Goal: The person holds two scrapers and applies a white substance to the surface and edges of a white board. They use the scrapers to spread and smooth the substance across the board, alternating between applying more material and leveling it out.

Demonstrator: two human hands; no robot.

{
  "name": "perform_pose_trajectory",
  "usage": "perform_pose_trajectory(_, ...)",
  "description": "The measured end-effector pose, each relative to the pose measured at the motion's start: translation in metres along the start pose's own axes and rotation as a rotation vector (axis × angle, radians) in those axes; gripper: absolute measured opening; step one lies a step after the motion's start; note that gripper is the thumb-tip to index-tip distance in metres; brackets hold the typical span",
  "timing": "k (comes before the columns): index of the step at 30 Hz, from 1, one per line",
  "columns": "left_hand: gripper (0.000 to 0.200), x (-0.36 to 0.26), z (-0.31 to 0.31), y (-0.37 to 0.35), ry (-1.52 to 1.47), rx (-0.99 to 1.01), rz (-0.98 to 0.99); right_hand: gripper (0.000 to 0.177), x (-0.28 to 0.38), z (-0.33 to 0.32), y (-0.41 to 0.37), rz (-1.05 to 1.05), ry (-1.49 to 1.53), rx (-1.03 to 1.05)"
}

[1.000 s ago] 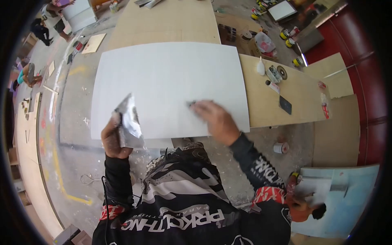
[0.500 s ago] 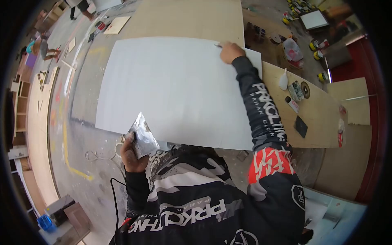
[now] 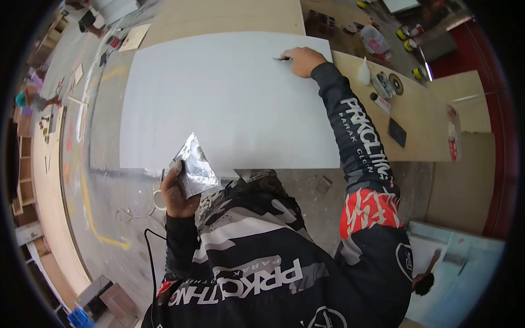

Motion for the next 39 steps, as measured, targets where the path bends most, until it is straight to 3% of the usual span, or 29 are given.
perform_pose_trajectory(8, 0.034, 0.004, -0.016, -0.027, 0.032, 0.182, -0.135, 0.046, 0.047, 0.039, -0.125, 0.036, 0.108, -0.007)
perform_pose_trajectory(17, 0.032, 0.006, -0.037, -0.046, 0.038, 0.309, -0.260, 0.039, 0.122, 0.091, -0.254, -0.019, 0.176, -0.169)
perform_pose_trajectory(19, 0.032, 0.008, -0.042, -0.049, 0.024, 0.273, -0.311, 0.041, 0.137, 0.098, -0.276, 0.203, 0.038, 0.043)
perform_pose_trajectory(21, 0.032, 0.007, -0.049, -0.056, 0.026, 0.290, -0.339, 0.042, 0.134, 0.132, -0.306, 0.221, 0.067, 0.091)
perform_pose_trajectory(24, 0.035, 0.012, -0.055, -0.056, 0.073, 0.236, -0.350, 0.049, 0.160, 0.147, -0.320, 0.037, 0.416, -0.296)
perform_pose_trajectory(25, 0.041, 0.021, -0.067, -0.049, 0.178, 0.269, -0.261, 0.053, 0.184, 0.139, -0.314, -0.034, 0.527, -0.421)
perform_pose_trajectory(27, 0.060, 0.052, -0.108, -0.036, 0.840, 0.467, 0.430, 0.053, 0.222, 0.132, -0.302, -0.122, 0.606, -0.558)
perform_pose_trajectory(28, 0.072, 0.060, -0.115, -0.032, 0.935, 0.507, 0.594, 0.054, 0.235, 0.133, -0.298, -0.216, 0.624, -0.588)
perform_pose_trajectory(29, 0.064, 0.050, -0.092, -0.036, 0.664, 0.548, 0.209, 0.055, 0.244, 0.135, -0.291, -0.317, 0.632, -0.580)
perform_pose_trajectory(30, 0.056, 0.039, -0.069, -0.041, 0.364, 0.466, -0.152, 0.057, 0.250, 0.135, -0.286, -0.403, 0.631, -0.575)
perform_pose_trajectory(31, 0.046, 0.025, -0.054, -0.055, 0.638, 0.478, 0.170, 0.059, 0.259, 0.137, -0.286, -0.393, 0.629, -0.486)
perform_pose_trajectory(33, 0.035, 0.012, -0.040, -0.044, 0.457, 0.495, -0.021, 0.057, 0.253, 0.139, -0.284, -0.316, 0.605, -0.424)
perform_pose_trajectory(34, 0.035, 0.000, -0.034, -0.027, -0.018, 0.472, -0.502, 0.053, 0.241, 0.129, -0.282, -0.165, 0.592, -0.302)
perform_pose_trajectory(35, 0.032, -0.020, -0.005, -0.037, -0.001, 0.264, -0.435, 0.047, 0.216, 0.131, -0.281, -0.225, 0.485, -0.200)
perform_pose_trajectory(36, 0.029, -0.035, 0.010, -0.042, 0.044, 0.312, -0.279, 0.041, 0.193, 0.140, -0.280, -0.279, 0.381, -0.103)
perform_pose_trajectory(37, 0.030, -0.037, 0.006, -0.032, 0.003, 0.513, -0.050, 0.041, 0.179, 0.146, -0.279, -0.291, 0.388, -0.105)
perform_pose_trajectory(39, 0.033, -0.035, 0.016, -0.032, 0.545, 0.322, 0.411, 0.036, 0.157, 0.143, -0.281, 0.043, 0.910, -0.087)
Point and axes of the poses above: each hand's wrist, its own y-axis towards the middle knuckle, its own z-axis out of the palm, x = y × z, the point moved 1 cm from there along y, towards the middle knuckle, and after that the axes turned 15 degrees about y, right-handed, at the moved point
